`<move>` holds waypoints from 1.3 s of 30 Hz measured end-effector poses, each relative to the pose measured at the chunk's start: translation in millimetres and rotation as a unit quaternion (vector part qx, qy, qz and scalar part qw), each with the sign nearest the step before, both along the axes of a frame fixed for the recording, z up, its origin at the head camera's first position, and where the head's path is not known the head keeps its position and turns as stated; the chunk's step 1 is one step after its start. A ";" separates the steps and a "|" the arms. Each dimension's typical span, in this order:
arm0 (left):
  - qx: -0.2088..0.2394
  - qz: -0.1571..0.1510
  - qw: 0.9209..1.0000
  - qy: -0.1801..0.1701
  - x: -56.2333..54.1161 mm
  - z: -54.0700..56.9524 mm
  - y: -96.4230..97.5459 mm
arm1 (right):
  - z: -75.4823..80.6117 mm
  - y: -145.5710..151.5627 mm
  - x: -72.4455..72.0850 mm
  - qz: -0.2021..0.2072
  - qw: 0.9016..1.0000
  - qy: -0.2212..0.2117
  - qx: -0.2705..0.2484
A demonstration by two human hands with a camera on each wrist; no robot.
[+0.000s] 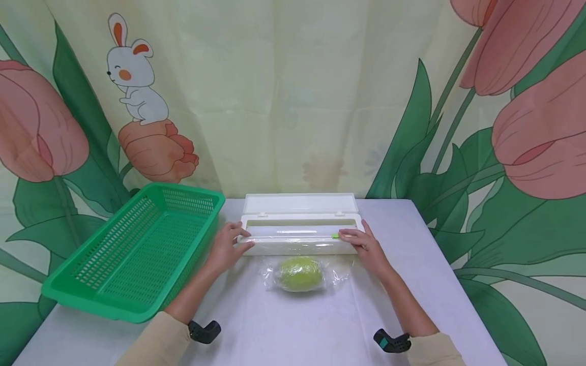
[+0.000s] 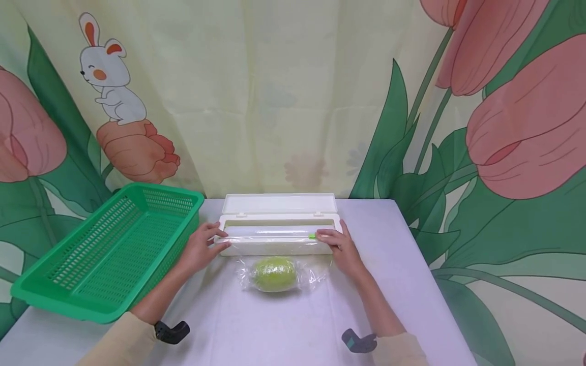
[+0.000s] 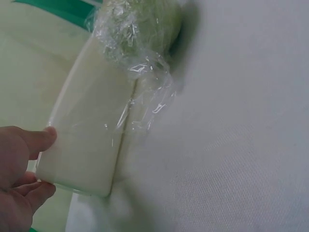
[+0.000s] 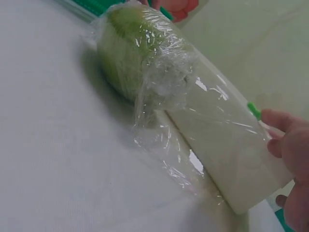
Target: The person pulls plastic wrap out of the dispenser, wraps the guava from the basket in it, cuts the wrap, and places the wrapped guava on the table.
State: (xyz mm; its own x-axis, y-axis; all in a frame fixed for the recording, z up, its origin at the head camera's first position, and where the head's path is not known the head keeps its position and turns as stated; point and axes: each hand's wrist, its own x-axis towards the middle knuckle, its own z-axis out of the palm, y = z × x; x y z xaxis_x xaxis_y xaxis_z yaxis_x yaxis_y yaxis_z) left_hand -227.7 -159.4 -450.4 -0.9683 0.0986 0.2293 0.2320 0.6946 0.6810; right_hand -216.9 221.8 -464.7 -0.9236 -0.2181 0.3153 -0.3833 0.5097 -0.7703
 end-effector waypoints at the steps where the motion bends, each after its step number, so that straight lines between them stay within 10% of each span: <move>1: 0.003 -0.001 1.000 0.000 0.3 0.1 -0.2 | 0.1 -0.7 0.4 -0.007 1.000 0.004 0.014; 16: 0.026 -0.010 0.999 0.040 0.6 -3.6 -0.3 | 2.8 -11.5 -3.7 -0.094 0.991 0.087 0.033; 25: 0.019 -0.009 1.000 0.008 -1.8 -1.3 -1.6 | 0.2 -19.8 -8.2 -0.035 0.985 0.148 0.083; 39: -0.037 -0.043 0.998 -0.008 0.8 16.8 2.1 | 6.9 -3.1 -3.1 -0.044 0.991 0.067 0.105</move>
State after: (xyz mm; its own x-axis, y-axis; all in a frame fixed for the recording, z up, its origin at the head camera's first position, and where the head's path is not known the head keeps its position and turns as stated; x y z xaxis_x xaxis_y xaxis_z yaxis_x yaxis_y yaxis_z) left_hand -226.9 -157.2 -433.6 -0.9593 0.1969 0.2025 0.2816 0.7214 0.6326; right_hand -220.0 218.7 -457.7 -0.8944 -0.2128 0.3935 -0.4229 0.6889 -0.5887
